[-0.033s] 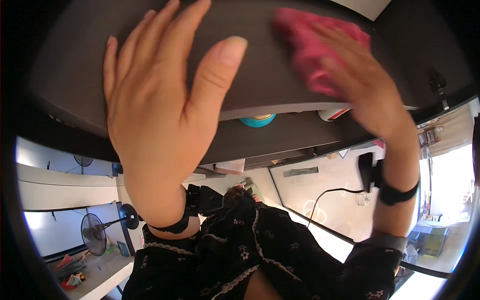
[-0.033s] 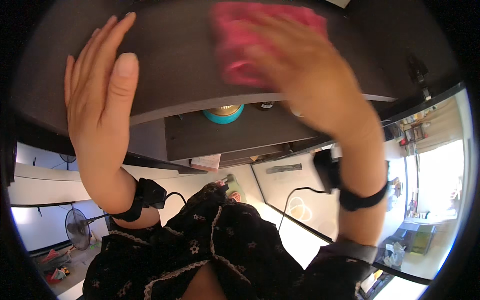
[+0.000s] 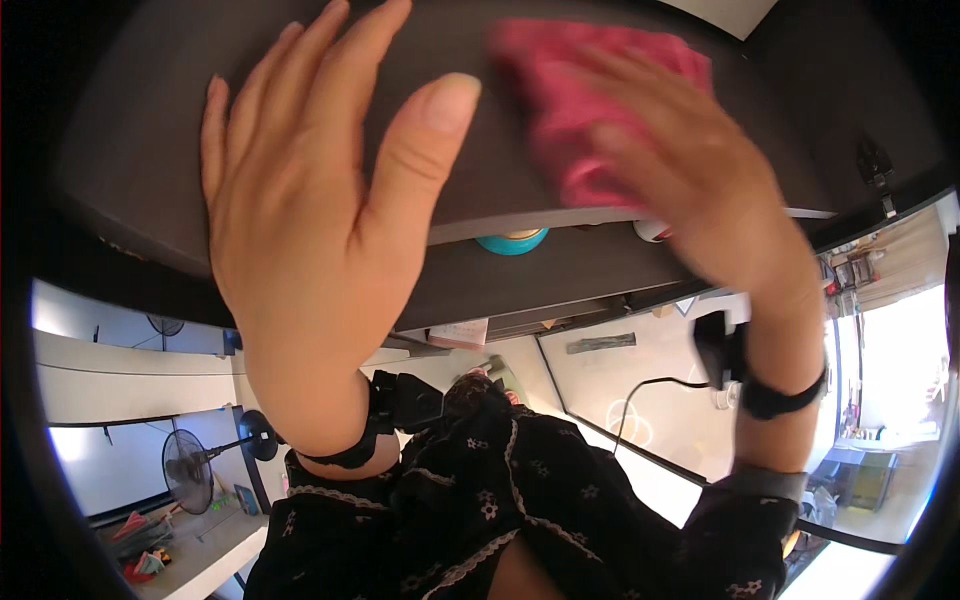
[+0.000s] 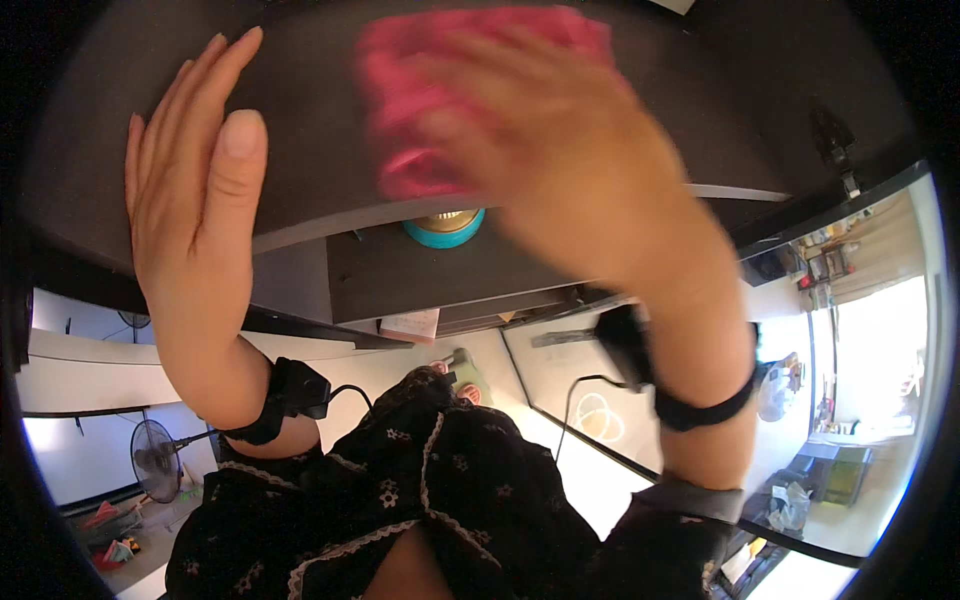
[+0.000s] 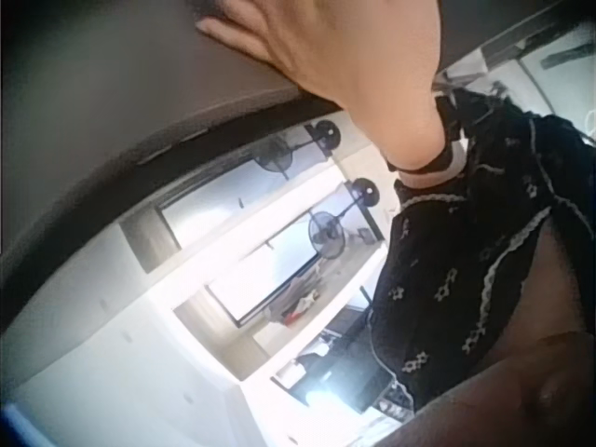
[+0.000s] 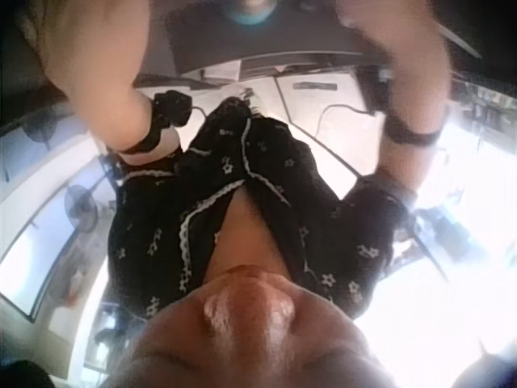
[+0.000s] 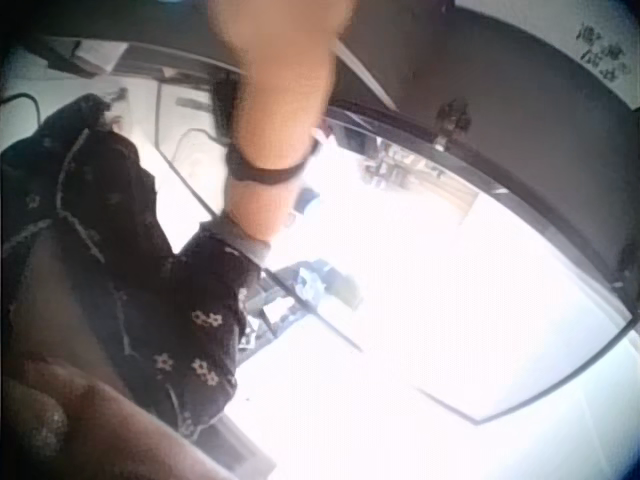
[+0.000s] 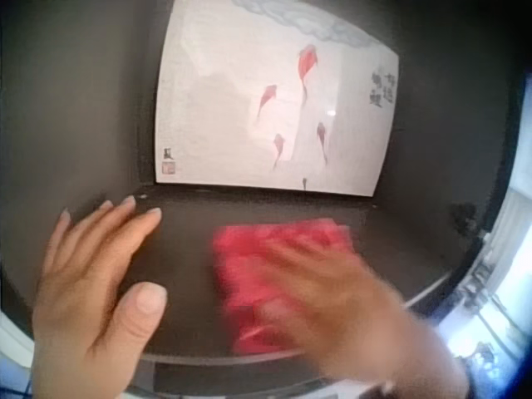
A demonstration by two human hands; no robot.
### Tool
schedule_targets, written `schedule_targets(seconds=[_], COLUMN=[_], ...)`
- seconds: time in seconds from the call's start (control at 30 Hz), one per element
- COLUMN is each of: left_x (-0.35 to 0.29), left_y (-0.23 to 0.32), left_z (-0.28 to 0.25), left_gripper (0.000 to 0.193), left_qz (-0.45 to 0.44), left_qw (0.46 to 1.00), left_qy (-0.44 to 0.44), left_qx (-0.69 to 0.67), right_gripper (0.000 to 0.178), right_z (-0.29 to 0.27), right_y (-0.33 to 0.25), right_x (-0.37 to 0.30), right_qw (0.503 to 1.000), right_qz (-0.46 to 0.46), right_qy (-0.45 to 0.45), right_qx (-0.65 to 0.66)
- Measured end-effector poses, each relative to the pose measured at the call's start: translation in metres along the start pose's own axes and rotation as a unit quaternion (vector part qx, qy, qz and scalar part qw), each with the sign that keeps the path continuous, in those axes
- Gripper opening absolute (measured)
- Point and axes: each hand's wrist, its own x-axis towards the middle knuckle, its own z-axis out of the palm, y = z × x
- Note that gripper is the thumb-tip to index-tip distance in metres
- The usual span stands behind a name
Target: Cleaning the interior shelves and glass door of a display cabinet using a pink cloth.
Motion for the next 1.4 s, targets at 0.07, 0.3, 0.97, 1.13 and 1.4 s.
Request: schedule_targets(seconds=[0.07, 0.3, 0.97, 1.13, 1.4], left_x=[0.002, 0.006, 0.009, 0.016, 0.015], left_y=[0.0, 0.002, 0.015, 0.021, 0.02], left_z=[0.002, -0.003, -0.005, -0.001, 0.007], left_gripper=[0.048, 0.049, 0.056, 0.054, 0.052], left_qz=[-0.008, 0.013, -0.035, -0.038, -0.031], left_qw=[0.999, 0.999, 0.996, 0.995, 0.996], left_qy=[0.016, -0.014, -0.081, -0.083, -0.076], left_qx=[-0.046, -0.046, -0.034, -0.036, -0.027], right_gripper=[0.031, 0.036, 0.054, 0.056, 0.051], right_z=[-0.002, -0.009, -0.024, -0.005, 0.001], right_y=[-0.041, -0.042, 0.22, 0.255, 0.177], right_x=[0.026, 0.021, -0.021, -0.017, 0.054], right_qw=[0.986, 0.979, 0.758, 0.685, 0.794], right_qz=[0.102, 0.102, 0.5, 0.622, 0.472], right_qy=[0.023, 0.03, -0.417, -0.367, -0.383], right_qx=[0.132, 0.176, 0.039, 0.095, 0.029])
